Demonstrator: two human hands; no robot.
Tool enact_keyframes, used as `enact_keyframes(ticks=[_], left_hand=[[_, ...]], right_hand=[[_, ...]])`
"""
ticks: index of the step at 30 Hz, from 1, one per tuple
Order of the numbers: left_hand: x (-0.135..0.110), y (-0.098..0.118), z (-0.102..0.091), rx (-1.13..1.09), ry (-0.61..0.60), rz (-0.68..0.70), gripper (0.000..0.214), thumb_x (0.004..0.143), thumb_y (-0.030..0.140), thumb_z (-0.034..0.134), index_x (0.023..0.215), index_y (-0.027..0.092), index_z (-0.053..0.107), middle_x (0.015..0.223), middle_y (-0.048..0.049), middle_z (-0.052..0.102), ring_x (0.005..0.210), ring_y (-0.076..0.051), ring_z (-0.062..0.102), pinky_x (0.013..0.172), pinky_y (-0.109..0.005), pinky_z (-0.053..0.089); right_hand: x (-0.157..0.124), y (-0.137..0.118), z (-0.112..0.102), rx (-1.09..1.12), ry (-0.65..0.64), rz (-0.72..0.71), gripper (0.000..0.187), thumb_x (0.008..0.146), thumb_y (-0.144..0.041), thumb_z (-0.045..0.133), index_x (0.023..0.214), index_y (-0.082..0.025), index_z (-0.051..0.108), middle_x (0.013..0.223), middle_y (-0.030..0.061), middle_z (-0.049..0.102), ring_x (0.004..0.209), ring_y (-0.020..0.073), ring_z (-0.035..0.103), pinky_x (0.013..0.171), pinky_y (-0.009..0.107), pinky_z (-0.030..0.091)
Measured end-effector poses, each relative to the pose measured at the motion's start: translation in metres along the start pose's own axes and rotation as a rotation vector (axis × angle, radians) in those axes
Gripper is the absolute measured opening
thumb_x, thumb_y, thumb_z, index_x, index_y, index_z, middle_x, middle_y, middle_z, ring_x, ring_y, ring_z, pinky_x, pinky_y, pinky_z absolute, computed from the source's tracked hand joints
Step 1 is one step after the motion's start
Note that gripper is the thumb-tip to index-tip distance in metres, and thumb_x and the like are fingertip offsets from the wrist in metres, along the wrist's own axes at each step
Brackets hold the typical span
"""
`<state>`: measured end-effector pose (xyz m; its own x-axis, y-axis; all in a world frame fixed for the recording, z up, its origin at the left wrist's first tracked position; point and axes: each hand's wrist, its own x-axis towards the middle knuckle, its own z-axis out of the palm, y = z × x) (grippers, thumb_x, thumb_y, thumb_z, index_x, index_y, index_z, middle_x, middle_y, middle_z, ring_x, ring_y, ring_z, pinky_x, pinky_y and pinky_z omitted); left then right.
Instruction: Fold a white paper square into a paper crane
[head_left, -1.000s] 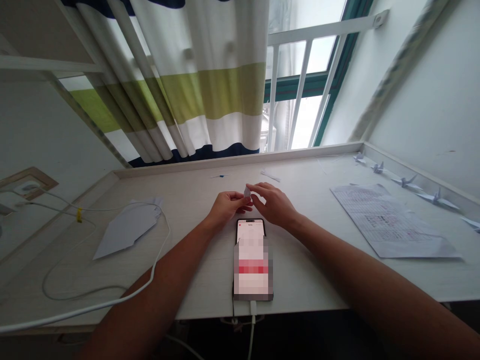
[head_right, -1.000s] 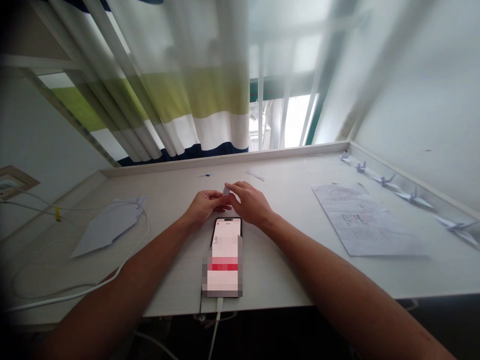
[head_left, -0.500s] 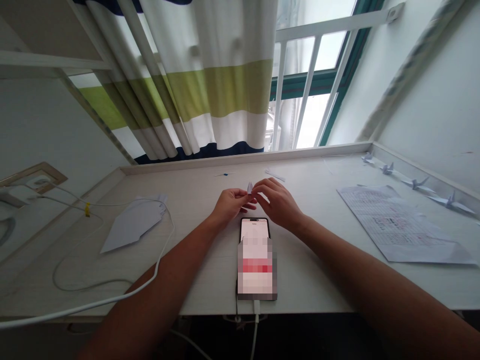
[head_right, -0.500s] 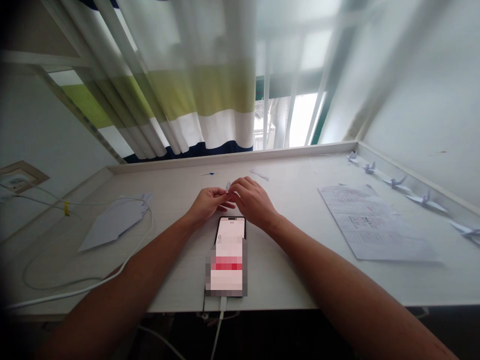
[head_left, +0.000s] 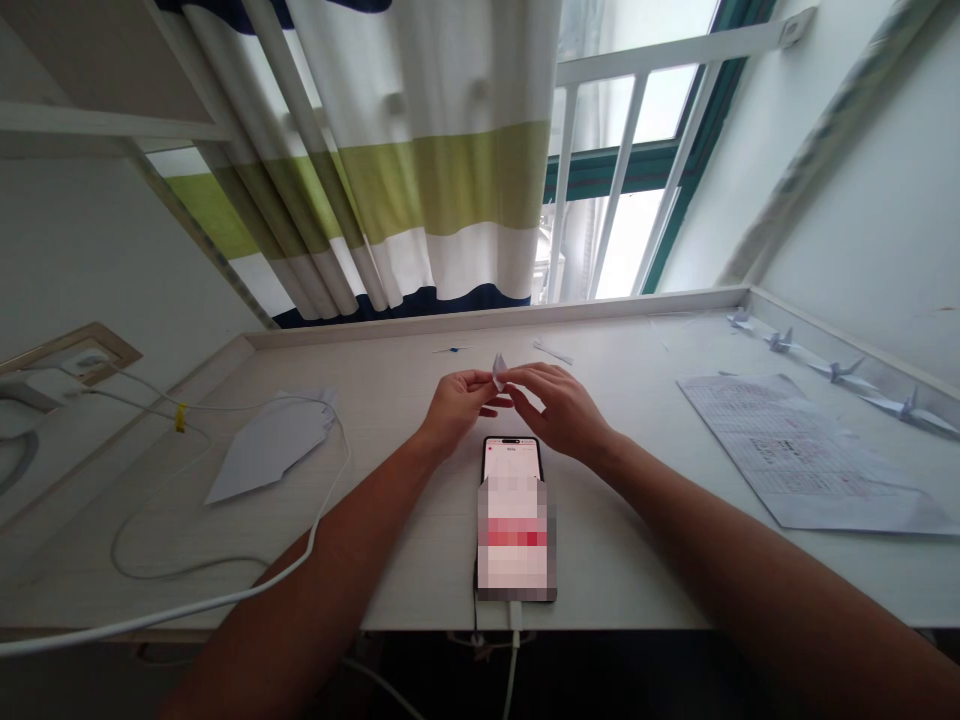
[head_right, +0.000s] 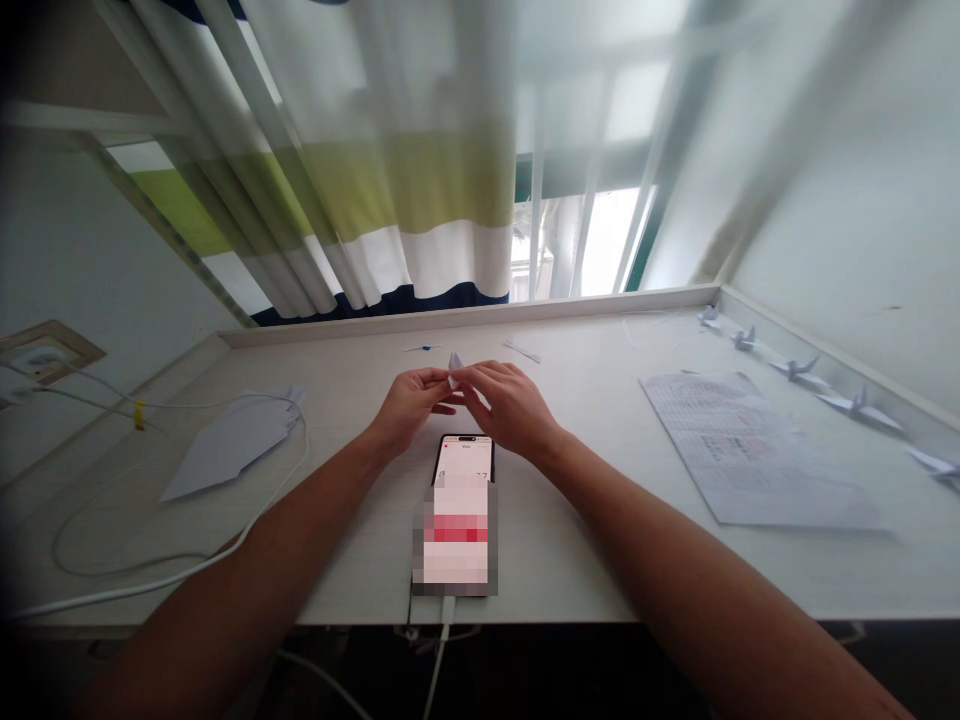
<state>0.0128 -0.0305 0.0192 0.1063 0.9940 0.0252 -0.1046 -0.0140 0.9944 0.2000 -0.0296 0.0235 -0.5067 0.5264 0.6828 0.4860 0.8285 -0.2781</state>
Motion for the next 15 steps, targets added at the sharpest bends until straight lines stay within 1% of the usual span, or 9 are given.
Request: enact_keyframes(ticks=[2, 4, 7, 9, 11, 13, 15], left_hand=[[-0.001, 0.002, 0.002, -0.019, 0.046, 0.009, 0.048, 0.070, 0.050, 0.091, 0.094, 0.012, 0.074, 0.087, -0.0116, 0.081, 0.080, -0.026, 0.079, 0.067, -0.030, 0.054], [-0.003, 0.005, 0.004, -0.054, 0.072, 0.024, 0.045, 0.072, 0.047, 0.089, 0.096, 0.012, 0.074, 0.088, -0.0115, 0.081, 0.083, -0.027, 0.080, 0.068, -0.031, 0.055], [-0.006, 0.009, 0.006, -0.105, 0.039, 0.023, 0.038, 0.078, 0.044, 0.083, 0.097, 0.013, 0.075, 0.092, -0.0116, 0.081, 0.090, -0.028, 0.080, 0.073, -0.034, 0.057], [-0.007, 0.011, 0.006, -0.122, 0.010, 0.015, 0.037, 0.081, 0.048, 0.079, 0.095, 0.013, 0.076, 0.092, -0.0122, 0.081, 0.094, -0.030, 0.079, 0.076, -0.036, 0.058], [-0.008, 0.011, 0.006, -0.106, 0.000, 0.023, 0.041, 0.082, 0.052, 0.078, 0.095, 0.013, 0.077, 0.092, -0.0127, 0.080, 0.096, -0.030, 0.078, 0.077, -0.036, 0.058], [-0.008, 0.009, 0.006, -0.069, -0.006, 0.039, 0.044, 0.080, 0.054, 0.081, 0.097, 0.014, 0.077, 0.093, -0.0127, 0.081, 0.097, -0.029, 0.078, 0.077, -0.035, 0.058], [-0.007, 0.007, 0.006, -0.043, -0.019, 0.055, 0.046, 0.078, 0.054, 0.084, 0.099, 0.014, 0.077, 0.095, -0.0129, 0.081, 0.097, -0.029, 0.078, 0.076, -0.035, 0.058]], right_hand=[[0.000, -0.001, 0.000, -0.002, -0.002, -0.008, 0.024, 0.102, -0.016, 0.055, 0.121, -0.021, 0.070, 0.116, 0.0106, 0.080, 0.107, 0.0282, 0.075, 0.094, 0.049, 0.059], [0.000, -0.001, 0.000, 0.016, 0.012, 0.008, 0.028, 0.101, -0.013, 0.055, 0.124, -0.021, 0.070, 0.118, 0.0107, 0.080, 0.109, 0.0282, 0.075, 0.095, 0.050, 0.059], [0.000, -0.003, -0.002, 0.060, 0.023, 0.045, 0.033, 0.100, -0.012, 0.054, 0.127, -0.022, 0.070, 0.122, 0.0112, 0.079, 0.114, 0.0286, 0.074, 0.098, 0.051, 0.059], [0.000, -0.003, -0.004, 0.094, 0.022, 0.066, 0.032, 0.099, -0.012, 0.055, 0.125, -0.023, 0.071, 0.121, 0.0107, 0.079, 0.114, 0.0288, 0.074, 0.098, 0.052, 0.060], [0.000, -0.004, -0.005, 0.137, 0.029, 0.093, 0.030, 0.099, -0.013, 0.056, 0.123, -0.023, 0.072, 0.116, 0.0101, 0.080, 0.110, 0.0286, 0.076, 0.096, 0.052, 0.061], [0.000, -0.006, -0.006, 0.191, 0.056, 0.128, 0.026, 0.098, -0.015, 0.057, 0.118, -0.022, 0.073, 0.110, 0.0100, 0.081, 0.102, 0.0276, 0.077, 0.091, 0.050, 0.063], [0.000, -0.008, -0.005, 0.251, 0.131, 0.185, 0.020, 0.097, -0.017, 0.059, 0.110, -0.021, 0.073, 0.103, 0.0093, 0.081, 0.094, 0.0259, 0.078, 0.086, 0.047, 0.065]])
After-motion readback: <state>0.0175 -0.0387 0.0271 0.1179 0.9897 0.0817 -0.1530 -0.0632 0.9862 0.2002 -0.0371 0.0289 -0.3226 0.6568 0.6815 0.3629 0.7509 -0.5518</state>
